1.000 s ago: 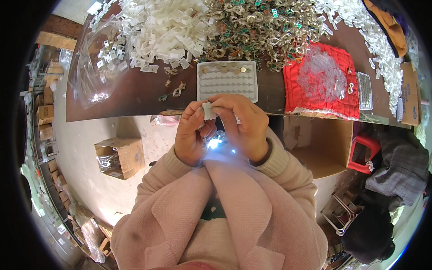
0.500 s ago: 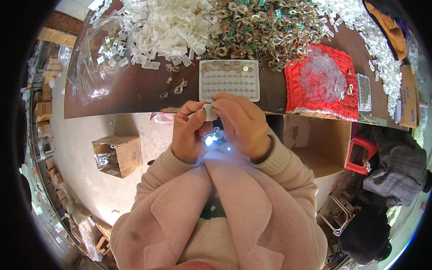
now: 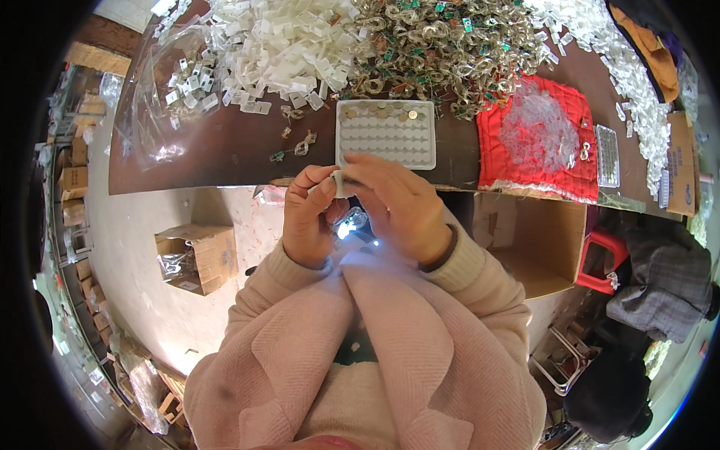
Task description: The person repeatedly picks small white plastic housings and metal components from a table, inserts the metal parts into the housings, and places the assembled units into a white tray. The person also uses a small light to illuminate the components during assembly.
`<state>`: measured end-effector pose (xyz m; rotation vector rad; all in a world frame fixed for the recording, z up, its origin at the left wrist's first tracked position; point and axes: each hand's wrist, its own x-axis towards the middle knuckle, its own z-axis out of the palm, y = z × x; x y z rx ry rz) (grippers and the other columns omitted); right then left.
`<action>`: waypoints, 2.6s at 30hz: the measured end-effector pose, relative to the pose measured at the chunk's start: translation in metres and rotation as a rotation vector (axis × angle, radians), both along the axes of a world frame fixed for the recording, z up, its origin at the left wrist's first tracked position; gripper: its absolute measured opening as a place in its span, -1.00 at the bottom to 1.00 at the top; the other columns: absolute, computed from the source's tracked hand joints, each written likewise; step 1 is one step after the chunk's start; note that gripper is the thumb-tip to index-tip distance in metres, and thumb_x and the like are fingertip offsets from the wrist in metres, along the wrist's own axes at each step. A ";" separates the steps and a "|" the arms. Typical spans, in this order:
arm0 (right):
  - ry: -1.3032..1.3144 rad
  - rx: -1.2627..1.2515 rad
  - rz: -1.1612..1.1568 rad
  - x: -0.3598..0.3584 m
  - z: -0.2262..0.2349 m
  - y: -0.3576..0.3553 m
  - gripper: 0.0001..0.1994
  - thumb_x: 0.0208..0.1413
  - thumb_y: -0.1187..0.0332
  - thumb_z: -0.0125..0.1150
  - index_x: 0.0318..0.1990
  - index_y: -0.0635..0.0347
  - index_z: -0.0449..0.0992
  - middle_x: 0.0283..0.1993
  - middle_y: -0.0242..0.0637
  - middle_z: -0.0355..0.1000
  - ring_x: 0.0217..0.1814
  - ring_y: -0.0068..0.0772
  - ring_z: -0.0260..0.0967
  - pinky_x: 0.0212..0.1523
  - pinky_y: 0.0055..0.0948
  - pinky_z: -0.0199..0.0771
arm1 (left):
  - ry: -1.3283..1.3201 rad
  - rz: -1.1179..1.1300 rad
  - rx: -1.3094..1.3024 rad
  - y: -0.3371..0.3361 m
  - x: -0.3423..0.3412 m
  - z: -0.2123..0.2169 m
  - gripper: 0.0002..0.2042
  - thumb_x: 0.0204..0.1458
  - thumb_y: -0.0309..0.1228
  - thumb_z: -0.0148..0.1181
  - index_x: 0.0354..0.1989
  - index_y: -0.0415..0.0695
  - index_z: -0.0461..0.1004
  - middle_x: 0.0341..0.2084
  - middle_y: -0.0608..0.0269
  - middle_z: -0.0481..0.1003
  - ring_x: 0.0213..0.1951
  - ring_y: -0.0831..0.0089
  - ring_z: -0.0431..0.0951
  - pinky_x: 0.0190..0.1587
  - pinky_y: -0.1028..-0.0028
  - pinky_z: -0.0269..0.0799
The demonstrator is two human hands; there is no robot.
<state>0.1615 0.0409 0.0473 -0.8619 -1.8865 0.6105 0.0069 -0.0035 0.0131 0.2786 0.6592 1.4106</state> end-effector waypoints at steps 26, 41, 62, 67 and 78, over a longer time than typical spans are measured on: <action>0.189 -0.255 0.098 -0.004 -0.007 -0.007 -0.77 0.11 0.71 0.22 -0.07 0.37 0.54 -0.01 -0.02 0.53 -0.28 -0.43 0.58 -0.28 -0.53 0.59 | 2.024 0.833 0.412 0.122 -0.212 0.074 -0.78 0.01 -0.42 0.40 -0.19 -0.22 0.61 -0.20 0.06 0.63 -0.22 0.38 0.62 -0.13 0.48 0.49; 0.164 -0.222 0.160 -0.014 -0.005 -0.001 -0.74 0.06 0.68 0.28 -0.07 0.30 0.55 -0.02 -0.06 0.54 -0.24 -0.33 0.57 -0.25 -0.45 0.60 | 1.947 0.216 0.419 0.034 -0.105 0.005 -0.79 -0.10 -0.55 0.44 -0.27 -0.21 0.58 -0.32 0.14 0.56 -0.38 0.30 0.59 -0.33 0.42 0.52; -0.033 -0.099 0.227 -0.002 0.015 0.001 -0.71 0.01 0.63 0.36 -0.09 0.23 0.57 -0.15 -0.13 0.51 -0.21 -0.17 0.56 -0.22 -0.38 0.58 | 0.587 0.019 0.366 -0.003 -0.035 0.027 -0.53 0.06 -0.82 0.18 0.17 -0.30 0.35 -0.06 0.04 0.55 0.02 0.37 0.57 0.08 0.38 0.54; -0.013 -0.131 0.156 -0.004 0.010 -0.001 -0.67 0.00 0.61 0.38 -0.05 0.21 0.56 -0.16 -0.13 0.51 -0.21 -0.13 0.55 -0.22 -0.38 0.58 | 0.673 0.021 0.348 -0.005 -0.032 0.028 -0.52 0.06 -0.82 0.18 0.18 -0.29 0.34 -0.06 0.06 0.56 -0.02 0.37 0.58 0.07 0.40 0.54; -0.030 -0.151 0.137 -0.008 0.008 -0.001 -0.78 -0.01 0.59 0.41 -0.18 0.20 0.61 -0.23 -0.16 0.53 -0.31 -0.19 0.55 -0.31 -0.42 0.57 | 2.091 0.210 0.381 0.086 -0.146 0.003 -0.86 0.04 -0.56 0.23 -0.21 -0.16 0.60 -0.34 0.12 0.54 -0.36 0.22 0.57 -0.30 0.37 0.47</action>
